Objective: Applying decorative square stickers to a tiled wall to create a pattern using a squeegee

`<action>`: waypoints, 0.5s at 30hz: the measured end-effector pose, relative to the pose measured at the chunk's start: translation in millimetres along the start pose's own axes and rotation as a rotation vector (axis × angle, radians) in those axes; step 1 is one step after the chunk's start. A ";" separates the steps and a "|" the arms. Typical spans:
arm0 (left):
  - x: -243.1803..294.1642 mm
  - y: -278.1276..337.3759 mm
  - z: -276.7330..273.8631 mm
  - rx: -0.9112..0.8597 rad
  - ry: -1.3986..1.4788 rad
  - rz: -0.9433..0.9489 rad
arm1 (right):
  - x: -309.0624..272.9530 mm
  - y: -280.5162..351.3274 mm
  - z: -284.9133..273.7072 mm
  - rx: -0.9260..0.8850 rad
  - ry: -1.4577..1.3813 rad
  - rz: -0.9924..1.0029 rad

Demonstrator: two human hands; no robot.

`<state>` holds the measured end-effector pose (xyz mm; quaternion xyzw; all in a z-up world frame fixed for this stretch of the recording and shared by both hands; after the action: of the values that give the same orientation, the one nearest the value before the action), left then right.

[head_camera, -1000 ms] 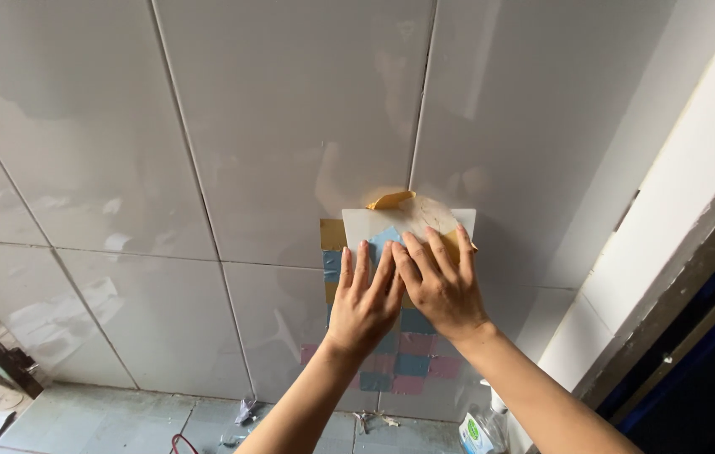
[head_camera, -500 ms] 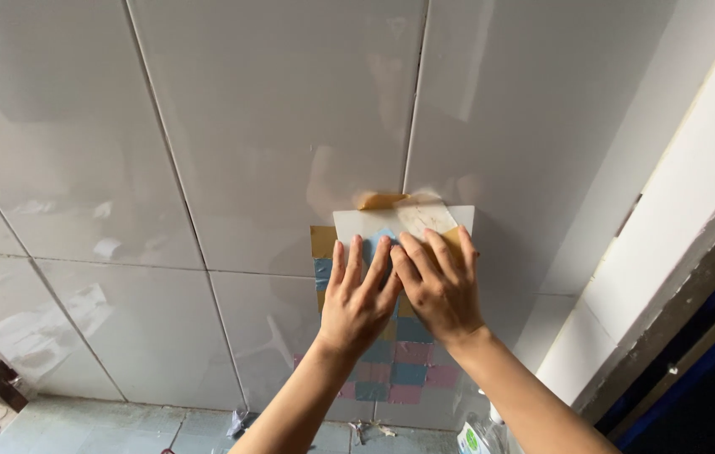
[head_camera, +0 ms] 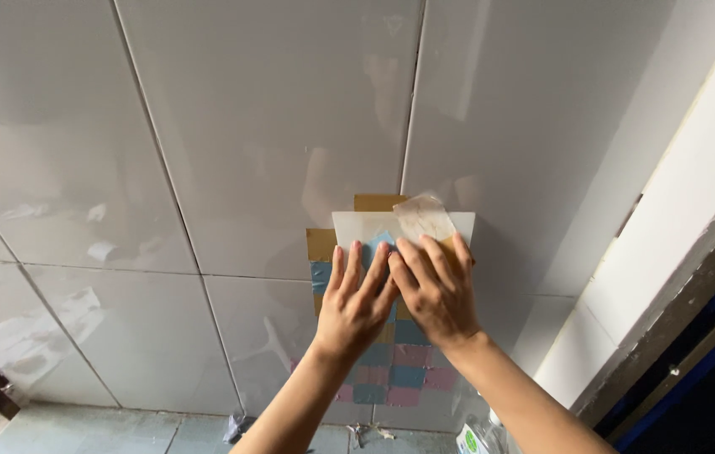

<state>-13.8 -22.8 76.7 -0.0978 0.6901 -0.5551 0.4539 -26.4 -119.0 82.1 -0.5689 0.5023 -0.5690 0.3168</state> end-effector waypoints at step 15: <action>-7.3 -11.8 -1.8 0.011 -0.006 0.038 | 3.6 -9.9 -5.0 -0.015 -0.036 0.014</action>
<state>-15.3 -21.1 90.5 -0.0837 0.6876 -0.5496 0.4670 -29.7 -118.4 93.2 -0.5780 0.5046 -0.5526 0.3255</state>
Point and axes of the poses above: each hand's wrist, its own y-axis away from the middle knuckle, its own z-axis out of the palm, x = y × z, the point moved 8 cm from there along -y, towards the middle knuckle, and after that the axes turned 10 degrees about z, right-handed, at the moved point
